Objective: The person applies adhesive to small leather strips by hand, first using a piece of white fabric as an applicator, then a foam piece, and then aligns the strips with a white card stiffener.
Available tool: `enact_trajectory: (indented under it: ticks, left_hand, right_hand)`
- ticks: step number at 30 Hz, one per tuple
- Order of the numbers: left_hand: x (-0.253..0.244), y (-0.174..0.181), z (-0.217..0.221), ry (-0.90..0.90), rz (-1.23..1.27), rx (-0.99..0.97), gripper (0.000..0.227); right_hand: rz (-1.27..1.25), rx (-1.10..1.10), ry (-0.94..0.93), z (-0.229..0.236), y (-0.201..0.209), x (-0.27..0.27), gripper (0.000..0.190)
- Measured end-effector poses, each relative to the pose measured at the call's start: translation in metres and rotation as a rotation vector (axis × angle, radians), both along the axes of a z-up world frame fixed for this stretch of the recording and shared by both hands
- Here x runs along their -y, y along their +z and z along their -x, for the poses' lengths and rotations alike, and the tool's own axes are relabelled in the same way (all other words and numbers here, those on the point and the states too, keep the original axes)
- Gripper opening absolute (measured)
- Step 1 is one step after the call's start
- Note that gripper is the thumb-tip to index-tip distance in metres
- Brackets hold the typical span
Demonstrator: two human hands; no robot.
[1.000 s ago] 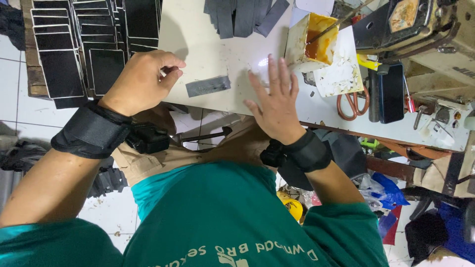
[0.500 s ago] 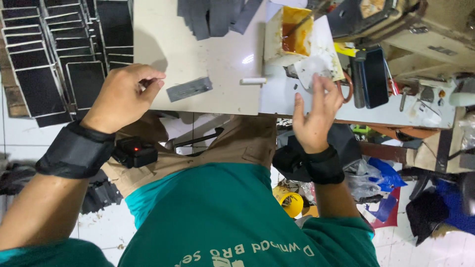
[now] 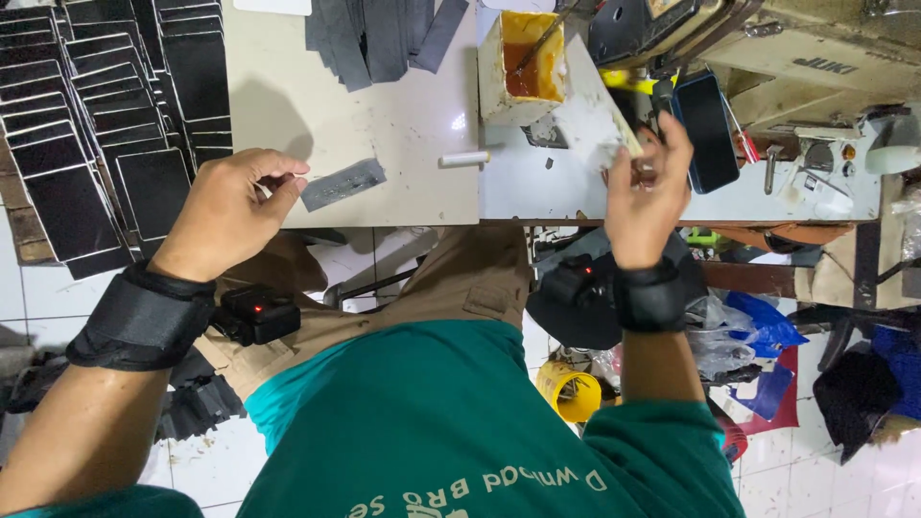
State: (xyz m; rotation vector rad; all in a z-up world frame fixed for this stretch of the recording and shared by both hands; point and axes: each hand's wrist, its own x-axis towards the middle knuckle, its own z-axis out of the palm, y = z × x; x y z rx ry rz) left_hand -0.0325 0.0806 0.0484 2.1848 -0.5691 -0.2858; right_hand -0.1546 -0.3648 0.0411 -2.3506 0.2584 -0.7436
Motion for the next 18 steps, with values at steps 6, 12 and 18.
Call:
enact_trajectory:
  ticks: [6, 12, 18]
  left_hand:
    - [0.002, -0.004, -0.003, -0.014, -0.023, -0.006, 0.020]
    - [0.012, -0.001, -0.005, -0.071, 0.027, -0.019, 0.021]
    - [0.010, 0.007, -0.003, -0.033, -0.026, -0.062, 0.022]
  right_hand:
    - [0.130, -0.060, 0.037, 0.041, 0.002, -0.012, 0.051]
    - [-0.562, -0.082, 0.037, 0.031, -0.025, 0.007, 0.052]
    - [0.536, -0.238, -0.063, 0.024, -0.037, 0.003, 0.047]
